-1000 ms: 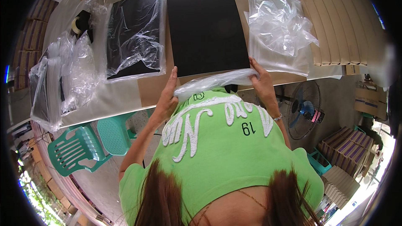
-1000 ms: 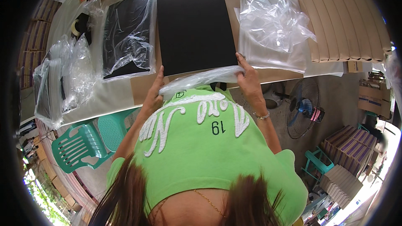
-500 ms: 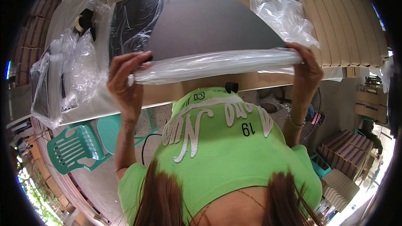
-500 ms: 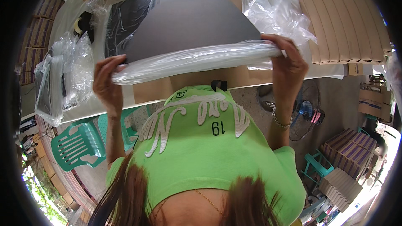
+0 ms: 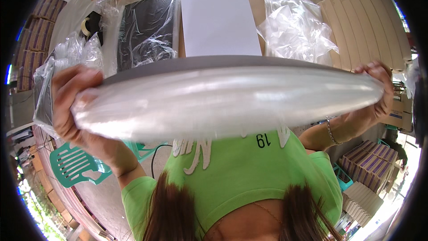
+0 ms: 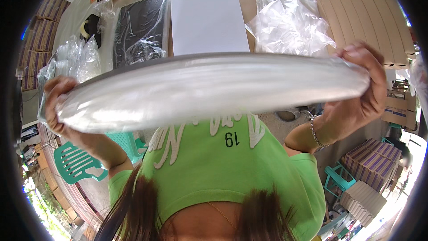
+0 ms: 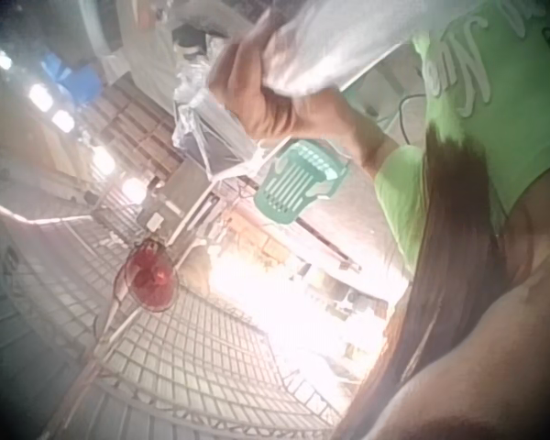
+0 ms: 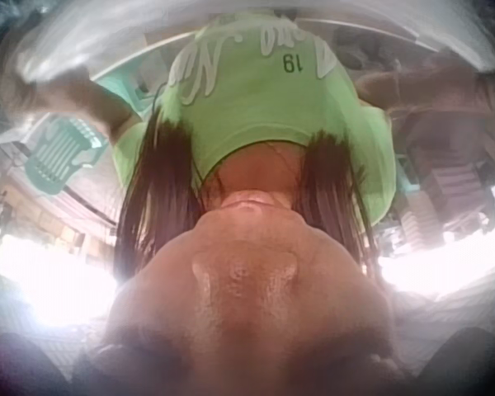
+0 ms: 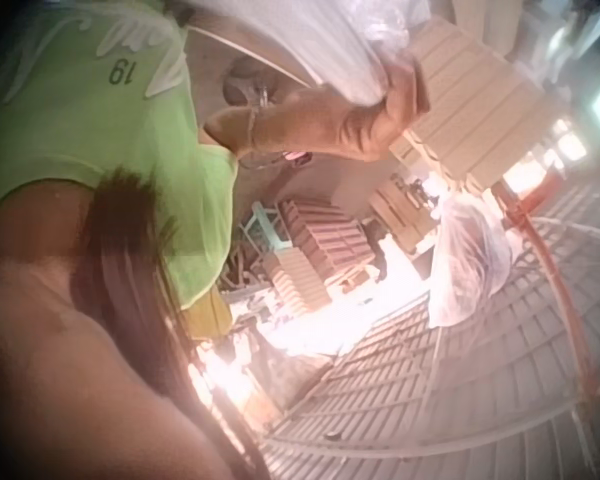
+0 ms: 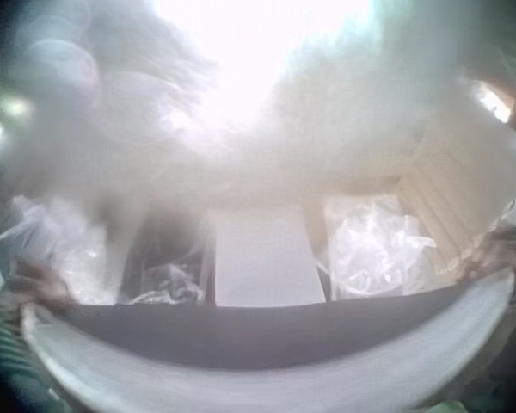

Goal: The person places several rectangular black and white boards into individual plastic sleeves one by one.

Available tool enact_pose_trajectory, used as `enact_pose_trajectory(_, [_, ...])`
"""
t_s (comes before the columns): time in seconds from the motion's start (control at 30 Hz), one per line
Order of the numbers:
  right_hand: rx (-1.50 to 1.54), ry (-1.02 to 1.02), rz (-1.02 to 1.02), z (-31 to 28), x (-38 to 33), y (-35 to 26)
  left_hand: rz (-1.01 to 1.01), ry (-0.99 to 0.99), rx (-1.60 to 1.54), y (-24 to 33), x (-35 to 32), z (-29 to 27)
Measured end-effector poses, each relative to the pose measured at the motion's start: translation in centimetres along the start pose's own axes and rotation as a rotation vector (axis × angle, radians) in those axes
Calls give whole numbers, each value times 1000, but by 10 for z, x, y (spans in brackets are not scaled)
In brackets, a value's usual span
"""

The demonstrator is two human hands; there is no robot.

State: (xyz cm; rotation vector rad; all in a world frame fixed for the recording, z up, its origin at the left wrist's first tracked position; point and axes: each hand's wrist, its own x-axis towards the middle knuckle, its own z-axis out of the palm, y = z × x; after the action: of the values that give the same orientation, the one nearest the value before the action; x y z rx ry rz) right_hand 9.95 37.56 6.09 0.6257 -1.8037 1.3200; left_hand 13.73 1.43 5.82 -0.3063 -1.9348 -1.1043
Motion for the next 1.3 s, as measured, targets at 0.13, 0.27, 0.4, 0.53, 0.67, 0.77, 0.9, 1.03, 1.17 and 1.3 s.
enact_pose_trajectory(0.13, [200, -76, 59, -12, 6, -8, 231, -88, -4, -8, 6, -20])
enact_pose_trajectory(0.27, [120, 4, 82, 0, 0, -6, -77, 7, 24, 13, 0, -1])
enact_pose_trajectory(0.4, [135, 46, 132, 4, -10, -2, -131, 5, 23, 15, -8, 2])
enact_pose_trajectory(0.53, [171, -22, 258, 2, -16, -3, -193, -87, -64, 12, -16, 1])
enact_pose_trajectory(0.67, [285, -132, 441, 2, -27, 7, -548, -335, -351, -1, -26, -13])
enact_pose_trajectory(0.77, [472, -189, 472, 2, -29, 6, -580, -317, -566, 0, -26, -11])
enact_pose_trajectory(0.9, [739, -227, 519, 0, -29, 6, -952, -299, -990, 3, -21, -11])
enact_pose_trajectory(1.03, [1118, -204, 603, -1, -37, 17, -1214, -339, -1150, -1, -23, -22])
enact_pose_trajectory(1.17, [1480, -159, 865, 3, -56, 21, -1430, -255, -1050, 6, -23, -21])
enact_pose_trajectory(1.3, [1635, -230, 908, 4, -72, 20, -1421, -287, -1085, -4, -29, -26])
